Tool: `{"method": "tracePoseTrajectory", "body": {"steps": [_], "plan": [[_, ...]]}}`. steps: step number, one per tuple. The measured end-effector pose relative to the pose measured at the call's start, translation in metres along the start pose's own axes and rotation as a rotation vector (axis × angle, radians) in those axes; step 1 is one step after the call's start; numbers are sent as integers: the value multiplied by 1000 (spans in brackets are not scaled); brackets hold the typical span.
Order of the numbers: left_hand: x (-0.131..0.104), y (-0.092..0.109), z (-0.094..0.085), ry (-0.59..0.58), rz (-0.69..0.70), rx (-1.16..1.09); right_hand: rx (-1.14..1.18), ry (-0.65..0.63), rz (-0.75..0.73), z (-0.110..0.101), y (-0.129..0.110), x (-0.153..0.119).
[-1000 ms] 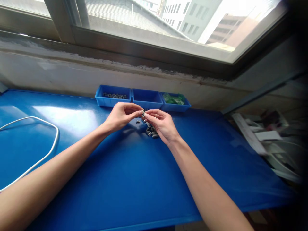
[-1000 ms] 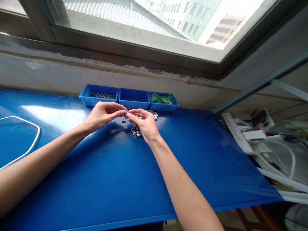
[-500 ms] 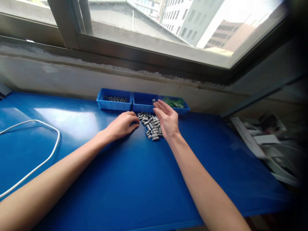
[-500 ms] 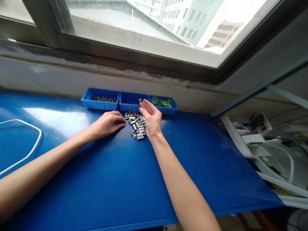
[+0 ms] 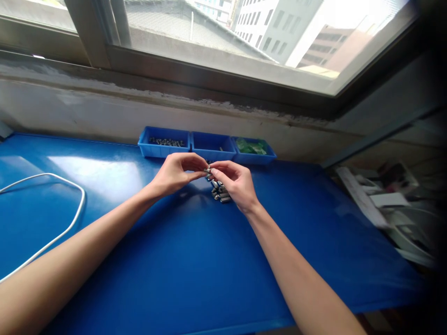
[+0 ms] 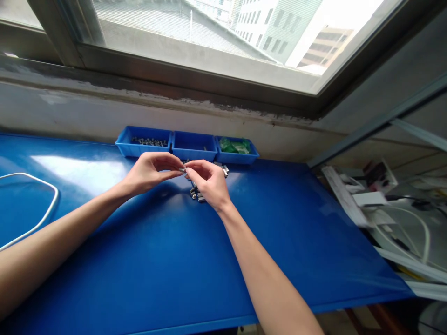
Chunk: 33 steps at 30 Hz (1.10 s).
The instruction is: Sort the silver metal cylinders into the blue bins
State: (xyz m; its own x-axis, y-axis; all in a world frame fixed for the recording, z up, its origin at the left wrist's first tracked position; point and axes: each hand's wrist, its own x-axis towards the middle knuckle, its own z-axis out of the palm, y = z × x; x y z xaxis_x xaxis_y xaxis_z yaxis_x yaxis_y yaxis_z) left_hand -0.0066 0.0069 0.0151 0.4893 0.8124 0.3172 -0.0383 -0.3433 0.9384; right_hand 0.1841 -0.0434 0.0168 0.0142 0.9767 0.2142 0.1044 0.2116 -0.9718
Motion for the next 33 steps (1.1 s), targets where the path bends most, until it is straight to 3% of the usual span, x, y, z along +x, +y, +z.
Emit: {"method": "tracePoseTrajectory", "body": {"steps": [11, 13, 17, 20, 23, 29, 31, 33], "plan": [[0, 5, 0, 40, 10, 83, 47, 12, 51, 1, 1, 0], [1, 5, -4, 149, 10, 129, 34, 24, 56, 0, 2, 1], [6, 0, -17, 501, -6, 157, -58, 27, 35, -4, 4, 1], [10, -2, -26, 655, -39, 37, -122, 11, 17, -6, 6, 0], [14, -4, -32, 729, -79, -89, -281, -5, -27, -8, 3, -1], [13, -5, -28, 663, -49, -150, -659, -157, -201, -17, -7, -2], [11, -1, -23, 570, -50, -61, -703, -185, -213, -22, -9, -1], [8, 5, -16, 403, -72, 67, -728, -183, -195, -27, -11, 0]]}}
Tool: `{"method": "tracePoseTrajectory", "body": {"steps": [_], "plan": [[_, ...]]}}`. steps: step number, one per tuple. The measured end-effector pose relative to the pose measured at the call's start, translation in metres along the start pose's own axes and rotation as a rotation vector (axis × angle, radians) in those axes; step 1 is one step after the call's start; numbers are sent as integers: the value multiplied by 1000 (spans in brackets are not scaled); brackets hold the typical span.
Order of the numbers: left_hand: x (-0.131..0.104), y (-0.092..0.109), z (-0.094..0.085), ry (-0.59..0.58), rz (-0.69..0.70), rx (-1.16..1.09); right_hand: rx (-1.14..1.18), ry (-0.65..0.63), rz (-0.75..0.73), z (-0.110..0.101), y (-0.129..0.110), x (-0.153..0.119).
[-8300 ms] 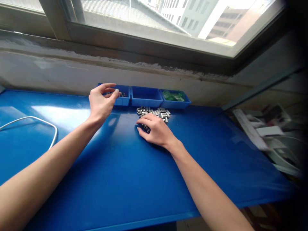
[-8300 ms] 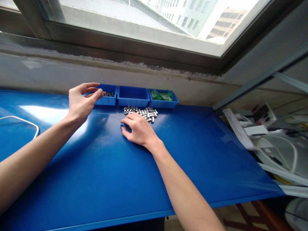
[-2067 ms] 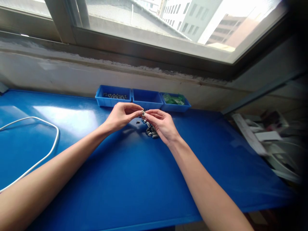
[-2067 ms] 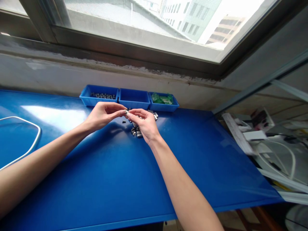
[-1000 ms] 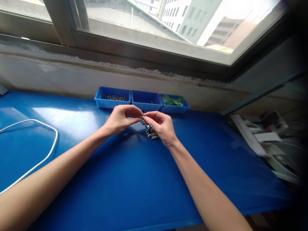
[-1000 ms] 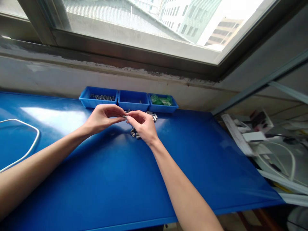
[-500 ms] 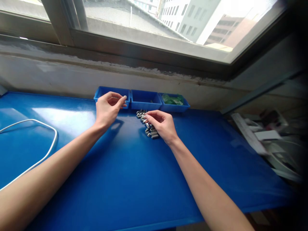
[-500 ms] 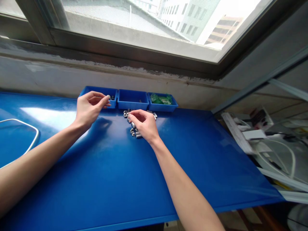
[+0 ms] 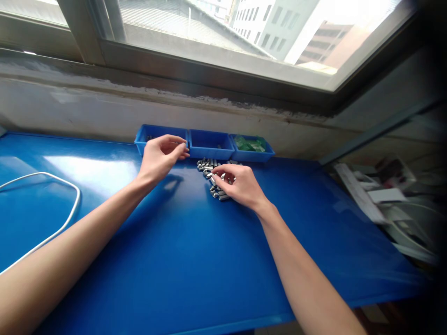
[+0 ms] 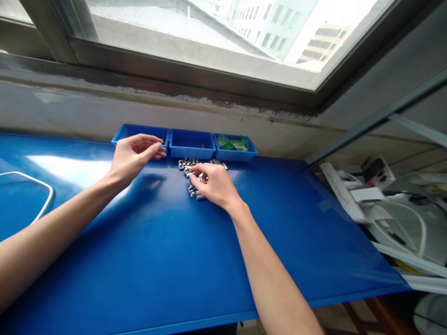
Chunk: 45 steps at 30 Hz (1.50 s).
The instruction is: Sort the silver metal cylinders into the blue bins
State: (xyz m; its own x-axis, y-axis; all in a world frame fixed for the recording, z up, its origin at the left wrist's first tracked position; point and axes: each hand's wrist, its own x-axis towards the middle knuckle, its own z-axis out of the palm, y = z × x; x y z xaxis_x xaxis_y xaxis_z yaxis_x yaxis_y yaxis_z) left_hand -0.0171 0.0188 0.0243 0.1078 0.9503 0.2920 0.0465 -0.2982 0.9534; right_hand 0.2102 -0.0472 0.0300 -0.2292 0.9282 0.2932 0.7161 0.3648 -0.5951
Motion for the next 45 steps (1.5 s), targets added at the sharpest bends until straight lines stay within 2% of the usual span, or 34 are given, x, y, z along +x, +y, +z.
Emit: {"method": "tracePoseTrajectory", "body": {"steps": [3, 7, 10, 12, 15, 20, 26, 33, 38, 42, 45], "plan": [[-11, 7, 9, -327, 120, 185, 8, -63, 48, -11, 2, -2], [-24, 5, 21, -616, 380, 407, 46, -231, 90, -29, 4, -7], [-32, -3, 27, -725, 469, 540, 54, -305, 103, -39, 3, -10], [-36, -8, 30, -744, 497, 610, 49, -339, 103, -41, 1, -10], [-39, -11, 31, -716, 513, 657, 26, -365, 87, -38, -3, -9], [-37, -11, 27, -670, 490, 632, -60, -337, 51, -30, -9, -8], [-29, -18, 20, -517, 444, 674, -126, -329, 8, -18, -11, -8], [-25, -29, 15, -381, 333, 527, -196, -276, -106, -2, -10, -3], [-24, -30, 16, -325, 282, 473, -154, -352, -96, -5, -13, 4], [-25, -25, 16, -269, 276, 416, 16, -371, -31, -6, -14, 13], [-27, -19, 14, -207, 225, 293, 368, -183, 114, 1, -11, 19]]}}
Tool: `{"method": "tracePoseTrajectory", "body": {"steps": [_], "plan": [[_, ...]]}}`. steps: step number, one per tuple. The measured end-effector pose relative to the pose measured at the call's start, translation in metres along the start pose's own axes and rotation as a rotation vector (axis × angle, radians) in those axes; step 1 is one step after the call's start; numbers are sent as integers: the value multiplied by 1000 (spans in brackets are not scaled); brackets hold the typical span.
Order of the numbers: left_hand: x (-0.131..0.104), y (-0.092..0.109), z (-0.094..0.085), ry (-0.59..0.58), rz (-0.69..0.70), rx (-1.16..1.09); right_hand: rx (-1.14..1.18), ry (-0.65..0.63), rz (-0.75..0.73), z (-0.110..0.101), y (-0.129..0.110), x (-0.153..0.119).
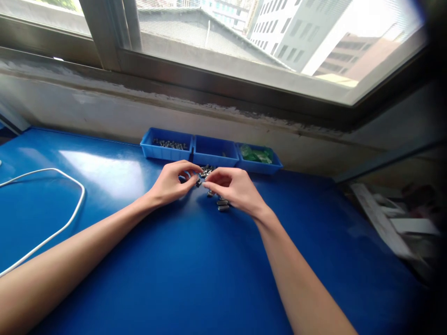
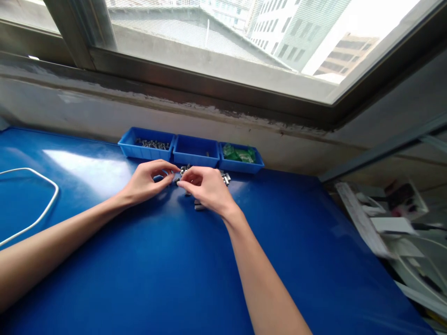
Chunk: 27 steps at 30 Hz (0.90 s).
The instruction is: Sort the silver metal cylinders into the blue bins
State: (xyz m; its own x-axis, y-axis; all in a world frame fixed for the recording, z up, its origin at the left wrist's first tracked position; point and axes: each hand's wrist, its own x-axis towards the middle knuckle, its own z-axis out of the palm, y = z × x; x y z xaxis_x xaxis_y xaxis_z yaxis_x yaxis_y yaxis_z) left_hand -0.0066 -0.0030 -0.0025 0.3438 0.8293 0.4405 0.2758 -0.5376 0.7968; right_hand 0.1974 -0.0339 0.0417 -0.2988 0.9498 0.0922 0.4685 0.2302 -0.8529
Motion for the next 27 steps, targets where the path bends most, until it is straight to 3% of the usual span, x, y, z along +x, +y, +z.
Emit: {"method": "tracePoseTrajectory", "body": {"steps": [4, 7, 11, 14, 16, 20, 24, 27], "plan": [[-2, 7, -3, -18, -28, -200, 414, 259, 130, 12, 8, 4], [-4, 8, -1, -38, 16, -237, 503, 288, 150, 22, 8, 3], [-6, 7, 2, 8, 5, -244, 450, 284, 99, 29, 2, 0], [-3, 6, 1, 93, -61, -271, 245, 324, 38, 23, 0, -4], [4, 4, -2, 217, -111, -290, -45, 333, -45, 15, -1, -9], [26, -6, -12, 514, -207, -425, -519, 80, -218, 3, -1, -19], [41, -16, -20, 606, -268, -544, -687, -62, -222, 5, 0, -21], [38, -17, -20, 587, -278, -569, -726, -83, -219, 9, 1, -20]]}}
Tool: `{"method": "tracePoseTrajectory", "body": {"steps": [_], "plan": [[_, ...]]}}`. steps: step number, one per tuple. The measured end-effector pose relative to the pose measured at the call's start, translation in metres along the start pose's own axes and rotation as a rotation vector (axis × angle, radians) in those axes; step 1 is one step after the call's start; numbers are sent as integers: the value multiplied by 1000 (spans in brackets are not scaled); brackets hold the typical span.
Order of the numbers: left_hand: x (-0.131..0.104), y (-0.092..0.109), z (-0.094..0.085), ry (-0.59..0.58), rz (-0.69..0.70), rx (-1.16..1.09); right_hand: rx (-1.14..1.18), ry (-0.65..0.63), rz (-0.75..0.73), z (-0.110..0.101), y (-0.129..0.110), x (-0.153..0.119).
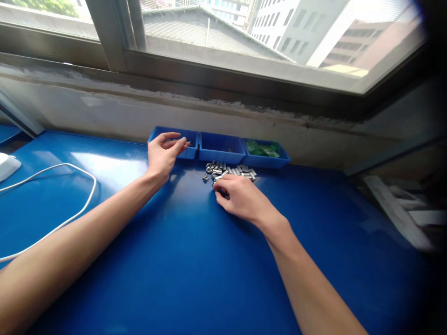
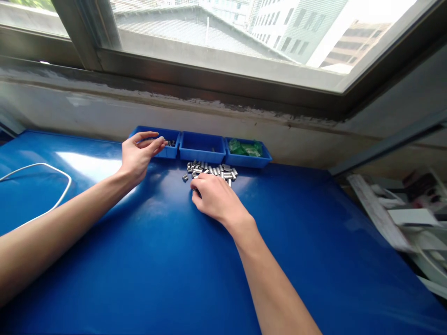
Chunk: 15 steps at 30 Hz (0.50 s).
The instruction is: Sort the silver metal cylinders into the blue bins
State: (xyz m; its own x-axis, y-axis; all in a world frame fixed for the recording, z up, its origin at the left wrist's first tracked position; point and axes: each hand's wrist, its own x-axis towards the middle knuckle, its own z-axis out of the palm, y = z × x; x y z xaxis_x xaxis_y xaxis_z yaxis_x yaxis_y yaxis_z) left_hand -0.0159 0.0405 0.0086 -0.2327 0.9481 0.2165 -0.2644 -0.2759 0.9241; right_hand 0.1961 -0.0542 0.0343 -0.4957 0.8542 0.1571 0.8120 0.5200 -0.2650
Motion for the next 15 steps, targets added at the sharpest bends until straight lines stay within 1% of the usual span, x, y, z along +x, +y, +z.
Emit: {"method": "tracePoseTrajectory", "body": {"steps": [2, 4, 7, 9, 12, 15], "plan": [[-8, 0, -2, -62, 14, 37, 5, 4, -5, 1, 0, 1], [-20, 2, -3, -166, 44, 140, 25, 29, -4, 3, 2, 2], [-37, 5, -5, -406, 16, 280, 131, 137, 15, 5, 4, 3], [-44, 6, -6, -497, 30, 314, 288, 225, 55, 6, 4, 4], [-47, 7, -5, -535, 49, 318, 550, 317, 175, 9, 4, 6], [-46, 7, -4, -542, 46, 286, 724, 388, 286, 13, 3, 7]]}}
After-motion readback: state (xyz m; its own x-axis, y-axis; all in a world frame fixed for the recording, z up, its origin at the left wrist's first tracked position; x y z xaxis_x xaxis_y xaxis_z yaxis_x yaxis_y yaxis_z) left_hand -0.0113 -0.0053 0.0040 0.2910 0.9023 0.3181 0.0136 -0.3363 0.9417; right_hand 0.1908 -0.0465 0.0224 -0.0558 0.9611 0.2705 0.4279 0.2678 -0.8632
